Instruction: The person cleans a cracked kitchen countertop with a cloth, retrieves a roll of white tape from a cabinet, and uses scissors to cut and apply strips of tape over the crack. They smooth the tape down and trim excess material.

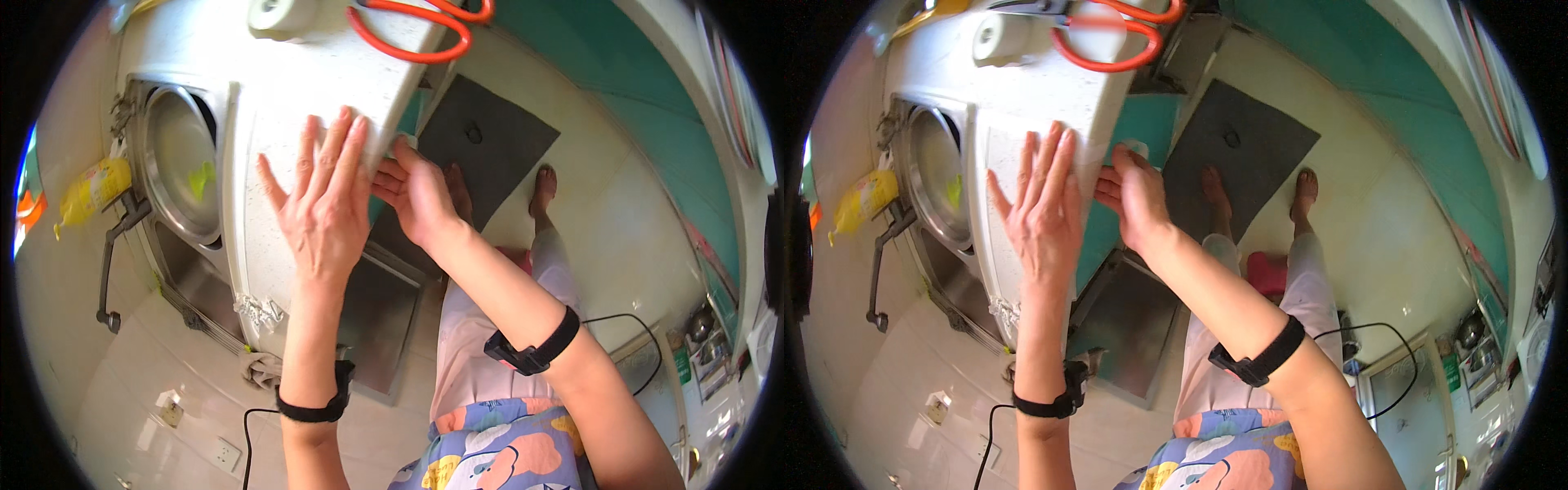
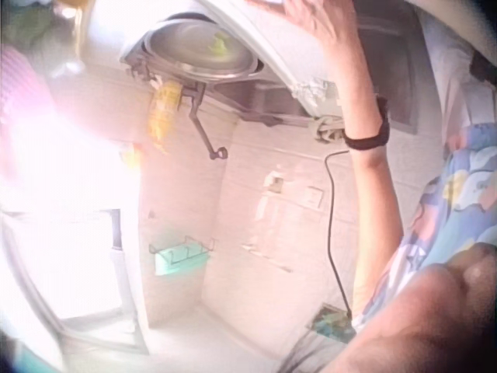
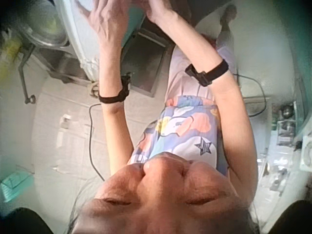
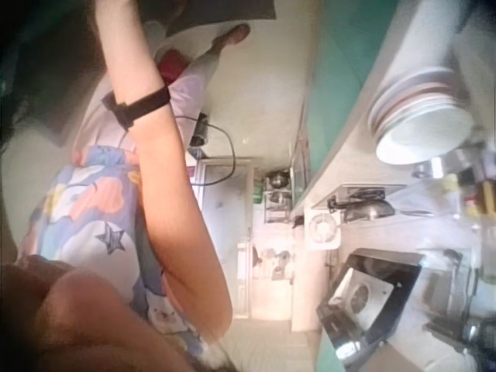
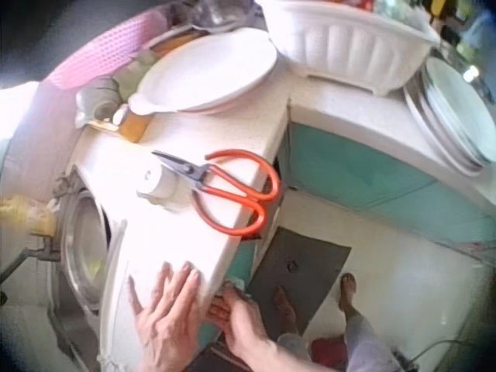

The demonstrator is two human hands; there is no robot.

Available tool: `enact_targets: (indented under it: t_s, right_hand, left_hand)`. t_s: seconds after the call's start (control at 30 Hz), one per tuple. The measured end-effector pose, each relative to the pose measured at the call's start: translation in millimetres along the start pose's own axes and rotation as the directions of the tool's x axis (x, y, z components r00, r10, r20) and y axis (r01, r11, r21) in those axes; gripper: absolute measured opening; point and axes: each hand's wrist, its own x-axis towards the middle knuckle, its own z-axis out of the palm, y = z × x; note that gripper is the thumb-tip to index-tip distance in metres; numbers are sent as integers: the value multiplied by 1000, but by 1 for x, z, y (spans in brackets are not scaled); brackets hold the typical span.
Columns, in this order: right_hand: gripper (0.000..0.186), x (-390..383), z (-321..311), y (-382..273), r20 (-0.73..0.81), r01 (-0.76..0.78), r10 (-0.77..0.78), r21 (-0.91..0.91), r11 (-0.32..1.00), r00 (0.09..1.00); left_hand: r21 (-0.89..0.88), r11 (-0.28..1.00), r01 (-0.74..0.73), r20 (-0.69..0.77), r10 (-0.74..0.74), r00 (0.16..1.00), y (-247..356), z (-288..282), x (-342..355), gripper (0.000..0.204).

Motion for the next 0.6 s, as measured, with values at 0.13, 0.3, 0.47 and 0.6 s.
enact_targets:
  t_s: [0.13, 0.3, 0.47, 0.6]
  right_hand:
    - [39, -2, 2, -6, -46, 7, -11, -93, 996, 999]
    - [39, 8, 3, 1, -133, -6, -13, -141, 990, 991]
    - [36, 23, -43, 5, -343, -26, 41, 48, 999, 939]
    - [29, -11, -72, -2, -318, 51, -99, -155, 987, 943]
  left_hand:
    - [-63, 992, 106, -62, -110, 992, -14, 7, 12, 43]
    - [-8, 980, 199, -145, -198, 969, -56, 10, 28, 44]
    - [20, 978, 210, -175, -203, 963, -69, 18, 39, 48]
    - [-55, 962, 267, -201, -272, 941, -65, 23, 33, 51]
